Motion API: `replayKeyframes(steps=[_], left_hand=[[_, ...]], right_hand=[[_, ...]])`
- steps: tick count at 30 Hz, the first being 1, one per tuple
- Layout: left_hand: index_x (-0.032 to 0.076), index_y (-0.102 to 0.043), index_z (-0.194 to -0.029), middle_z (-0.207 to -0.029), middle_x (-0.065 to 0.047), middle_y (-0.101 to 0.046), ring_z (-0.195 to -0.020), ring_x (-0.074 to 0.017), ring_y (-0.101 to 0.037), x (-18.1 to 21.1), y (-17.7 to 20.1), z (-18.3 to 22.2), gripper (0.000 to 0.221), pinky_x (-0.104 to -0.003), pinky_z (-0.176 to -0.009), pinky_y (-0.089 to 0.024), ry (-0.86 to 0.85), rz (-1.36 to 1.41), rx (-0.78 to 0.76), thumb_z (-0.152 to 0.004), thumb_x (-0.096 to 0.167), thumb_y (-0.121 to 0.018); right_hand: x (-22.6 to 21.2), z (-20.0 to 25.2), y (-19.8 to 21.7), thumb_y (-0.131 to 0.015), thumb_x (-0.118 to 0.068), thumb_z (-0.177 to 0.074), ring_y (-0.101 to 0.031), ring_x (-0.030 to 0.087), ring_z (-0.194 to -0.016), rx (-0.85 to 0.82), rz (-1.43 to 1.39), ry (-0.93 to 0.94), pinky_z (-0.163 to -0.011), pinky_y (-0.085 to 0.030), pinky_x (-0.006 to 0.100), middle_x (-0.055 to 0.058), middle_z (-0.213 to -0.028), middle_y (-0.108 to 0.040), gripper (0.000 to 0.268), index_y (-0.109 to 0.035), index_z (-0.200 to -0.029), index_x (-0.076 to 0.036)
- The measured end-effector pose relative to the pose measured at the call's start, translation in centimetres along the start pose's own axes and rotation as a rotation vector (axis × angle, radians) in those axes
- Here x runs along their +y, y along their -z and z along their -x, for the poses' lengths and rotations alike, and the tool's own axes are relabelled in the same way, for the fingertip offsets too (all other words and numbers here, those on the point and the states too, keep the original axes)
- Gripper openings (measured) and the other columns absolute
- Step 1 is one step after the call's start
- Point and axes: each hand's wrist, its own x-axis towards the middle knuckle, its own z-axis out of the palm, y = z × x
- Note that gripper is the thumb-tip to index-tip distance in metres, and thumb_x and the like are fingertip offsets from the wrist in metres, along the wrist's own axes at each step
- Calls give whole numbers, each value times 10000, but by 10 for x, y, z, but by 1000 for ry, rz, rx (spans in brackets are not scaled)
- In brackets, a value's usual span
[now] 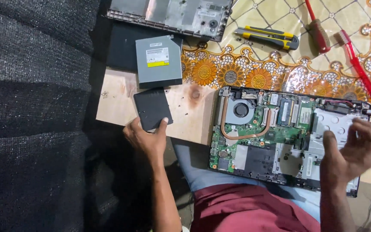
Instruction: Disassembling a laptop by removing internal screws with a screwdriver and prying the outer casing apart.
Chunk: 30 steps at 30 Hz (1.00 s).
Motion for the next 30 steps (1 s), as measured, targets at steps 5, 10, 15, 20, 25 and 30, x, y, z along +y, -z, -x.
replayKeyframes(steps=[5, 10, 15, 20, 25, 30], left_hand=[[76, -527, -1081, -1183, -166, -473, -1108, -340, -471, 4, 5, -3, 630, -479, -837, -483, 83, 38, -48, -624, 286, -907], [92, -560, -1071, -1190, -174, -470, -1101, -336, -500, 0, 8, -3, 575, -453, -770, -547, 146, 89, -61, -632, 222, -908], [113, -567, -1041, -1124, -151, -507, -977, -302, -563, -7, 8, -1, 518, -422, -739, -526, 70, 133, -29, -641, 178, -890], [57, -634, -1037, -1070, -136, -484, -998, -293, -496, 25, 16, 9, 294, -394, -796, -480, -218, 179, 78, -782, 76, -779], [11, -739, -977, -894, -106, -558, -832, -275, -580, 39, 1, 5, 126, -395, -733, -486, -519, 279, -116, -887, -7, -653], [38, -752, -1082, -882, -134, -606, -836, -322, -564, 27, -20, -9, 299, -415, -777, -452, -647, 154, -244, -804, -62, -706]], right_hand=[[22, 9, 39, -580, 314, -924, -453, 378, -1289, -38, 103, 42, -1145, -415, 437, 287, -1316, -430, 380, -402, -1182, 99], [32, 13, 57, -543, 345, -945, -424, 367, -1312, -48, 211, 40, -1161, -359, 450, 309, -1389, -427, 389, -406, -1232, 121], [23, 19, 51, -547, 309, -1001, -431, 385, -1380, -93, 149, 53, -1223, -378, 444, 271, -1384, -419, 319, -407, -1206, 108], [4, 19, 40, -599, 247, -994, -446, 384, -1365, -76, 113, 36, -1171, -386, 422, 288, -1365, -418, 330, -387, -1179, 75], [-7, 16, 42, -620, 203, -1020, -479, 420, -1312, -44, 139, 73, -1195, -416, 465, 315, -1310, -439, 279, -392, -1144, 101], [-2, 15, 64, -690, -29, -953, -529, 315, -1093, 138, 181, 151, -1029, -432, 377, 235, -1154, -492, 226, -477, -1027, -2]])
